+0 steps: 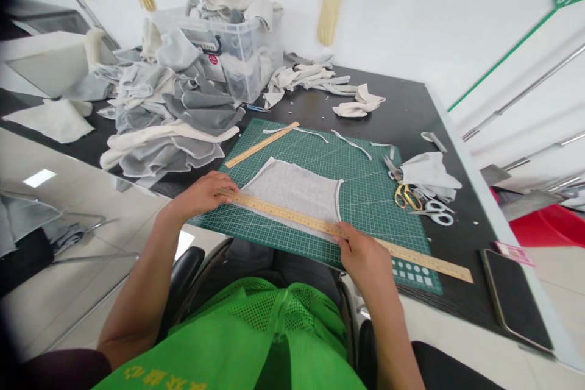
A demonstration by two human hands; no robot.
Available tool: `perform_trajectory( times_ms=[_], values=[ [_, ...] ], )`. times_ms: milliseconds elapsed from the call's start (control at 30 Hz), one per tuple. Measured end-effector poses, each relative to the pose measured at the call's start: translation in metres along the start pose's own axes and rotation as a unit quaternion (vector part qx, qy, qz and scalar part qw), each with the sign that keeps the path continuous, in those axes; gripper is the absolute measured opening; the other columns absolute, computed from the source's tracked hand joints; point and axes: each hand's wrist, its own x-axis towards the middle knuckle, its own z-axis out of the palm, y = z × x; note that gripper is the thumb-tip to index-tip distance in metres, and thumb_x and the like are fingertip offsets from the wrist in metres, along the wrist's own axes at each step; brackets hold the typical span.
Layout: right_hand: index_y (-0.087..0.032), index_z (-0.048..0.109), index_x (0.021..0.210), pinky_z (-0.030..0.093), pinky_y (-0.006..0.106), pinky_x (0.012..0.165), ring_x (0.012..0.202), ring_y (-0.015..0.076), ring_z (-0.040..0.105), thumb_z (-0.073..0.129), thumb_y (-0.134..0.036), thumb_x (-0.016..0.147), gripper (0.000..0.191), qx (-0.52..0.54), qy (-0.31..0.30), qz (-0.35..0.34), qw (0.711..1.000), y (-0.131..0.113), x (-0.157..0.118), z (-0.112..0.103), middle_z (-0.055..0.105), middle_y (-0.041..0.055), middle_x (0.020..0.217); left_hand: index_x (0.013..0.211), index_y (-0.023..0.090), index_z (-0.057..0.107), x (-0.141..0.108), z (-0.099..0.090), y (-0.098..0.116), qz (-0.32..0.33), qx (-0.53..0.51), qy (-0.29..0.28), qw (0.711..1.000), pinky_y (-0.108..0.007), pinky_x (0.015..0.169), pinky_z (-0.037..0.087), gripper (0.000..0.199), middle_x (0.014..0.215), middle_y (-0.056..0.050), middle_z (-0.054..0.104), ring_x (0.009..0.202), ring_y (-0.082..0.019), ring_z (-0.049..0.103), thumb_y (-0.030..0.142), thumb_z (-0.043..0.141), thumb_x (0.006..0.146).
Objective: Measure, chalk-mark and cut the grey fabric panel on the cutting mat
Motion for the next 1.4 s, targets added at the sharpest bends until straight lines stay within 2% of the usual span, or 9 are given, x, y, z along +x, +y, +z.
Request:
perform_trajectory(
  times_ms=[167, 500, 667, 800, 900, 1000, 1100, 1233, 1400],
  values=[
    [-0.026, 0.067, 0.122, 0.042, 0.029, 0.064, 0.080, 0.0220, 0.073, 0.052, -0.035, 0.098, 0.029, -0.018, 0.013, -0.015, 1.000, -0.005, -0.003, -0.005, 0.080, 0.0042, 0.100, 0.105, 0.031, 0.075, 0.000, 0.002, 0.001, -0.014, 0.003, -0.002, 1.000, -0.043, 0.104, 0.045, 0.026, 0.114, -0.004, 0.068, 0.117, -0.028, 0.056, 0.028, 0.066, 0.081],
    [-0.024, 0.064, 0.126, 0.042, 0.029, 0.060, 0.074, 0.0223, 0.074, 0.047, -0.038, 0.100, 0.034, -0.019, -0.010, -0.115, 0.993, 0.011, -0.004, -0.003, 0.080, 0.0029, 0.087, 0.106, 0.028, 0.075, -0.002, 0.001, 0.006, -0.013, -0.002, 0.002, 1.000, -0.041, 0.106, 0.045, 0.026, 0.115, -0.004, 0.069, 0.118, -0.027, 0.057, 0.029, 0.065, 0.082],
    [-0.030, 0.063, 0.130, 0.046, 0.031, 0.062, 0.079, 0.0251, 0.076, 0.048, -0.045, 0.100, 0.037, -0.022, -0.012, -0.105, 0.994, 0.015, -0.005, -0.003, 0.081, 0.0018, 0.092, 0.102, 0.027, 0.075, -0.002, -0.001, 0.024, -0.036, 0.040, 0.016, 0.998, -0.039, 0.103, 0.047, 0.027, 0.111, -0.005, 0.068, 0.114, -0.027, 0.059, 0.045, 0.069, 0.083],
    [-0.032, 0.064, 0.134, 0.048, 0.033, 0.064, 0.082, 0.0264, 0.076, 0.047, -0.044, 0.101, 0.038, -0.022, -0.025, -0.103, 0.994, 0.013, -0.005, -0.003, 0.081, 0.0015, 0.099, 0.091, 0.026, 0.074, 0.002, -0.001, 0.040, -0.050, 0.092, 0.041, 0.994, -0.037, 0.096, 0.049, 0.019, 0.097, -0.004, 0.068, 0.106, -0.025, 0.060, 0.043, 0.066, 0.087],
    [-0.033, 0.066, 0.133, 0.049, 0.033, 0.065, 0.083, 0.0263, 0.076, 0.048, -0.044, 0.100, 0.038, -0.018, -0.028, -0.093, 0.995, 0.011, -0.004, -0.004, 0.081, 0.0022, 0.098, 0.086, 0.024, 0.073, 0.006, 0.005, 0.049, -0.064, 0.129, 0.056, 0.988, -0.037, 0.088, 0.051, 0.028, 0.093, -0.005, 0.067, 0.101, -0.025, 0.061, 0.045, 0.057, 0.095],
    [-0.034, 0.068, 0.131, 0.050, 0.032, 0.066, 0.083, 0.0259, 0.075, 0.049, -0.044, 0.100, 0.038, -0.015, -0.030, -0.086, 0.996, 0.011, -0.003, -0.005, 0.081, 0.0029, 0.098, 0.088, 0.021, 0.074, 0.014, 0.019, 0.061, -0.063, 0.166, 0.118, 0.977, -0.044, 0.096, 0.049, 0.034, 0.111, -0.010, 0.066, 0.112, -0.029, 0.059, 0.044, 0.051, 0.099],
    [-0.034, 0.068, 0.131, 0.048, 0.032, 0.065, 0.081, 0.0261, 0.075, 0.050, -0.044, 0.099, 0.038, -0.018, -0.034, -0.074, 0.996, 0.010, -0.003, -0.004, 0.081, 0.0035, 0.096, 0.123, 0.022, 0.068, 0.021, 0.042, 0.081, 0.007, 0.153, 0.182, 0.971, -0.050, 0.116, 0.037, 0.037, 0.142, -0.011, 0.055, 0.142, -0.033, 0.040, 0.046, 0.053, 0.099],
    [-0.036, 0.068, 0.131, 0.045, 0.032, 0.063, 0.081, 0.0269, 0.074, 0.050, -0.045, 0.098, 0.038, -0.023, -0.047, -0.062, 0.997, 0.009, -0.002, -0.005, 0.081, 0.0032, 0.096, 0.150, 0.029, 0.046, 0.023, 0.070, 0.114, 0.122, 0.126, 0.076, 0.982, -0.054, 0.124, 0.024, 0.051, 0.157, -0.004, 0.044, 0.151, -0.030, 0.028, 0.047, 0.046, 0.103],
    [-0.035, 0.071, 0.118, 0.038, 0.030, 0.061, 0.080, 0.0258, 0.072, 0.049, -0.058, 0.096, 0.039, 0.032, -0.077, -0.058, 0.995, 0.006, 0.009, -0.014, 0.079, 0.0030, 0.087, 0.150, 0.039, 0.045, 0.018, 0.078, 0.135, 0.097, 0.139, 0.024, 0.985, -0.068, 0.119, 0.020, 0.047, 0.162, -0.003, 0.038, 0.151, -0.037, 0.027, 0.048, 0.040, 0.104]
  ],
)
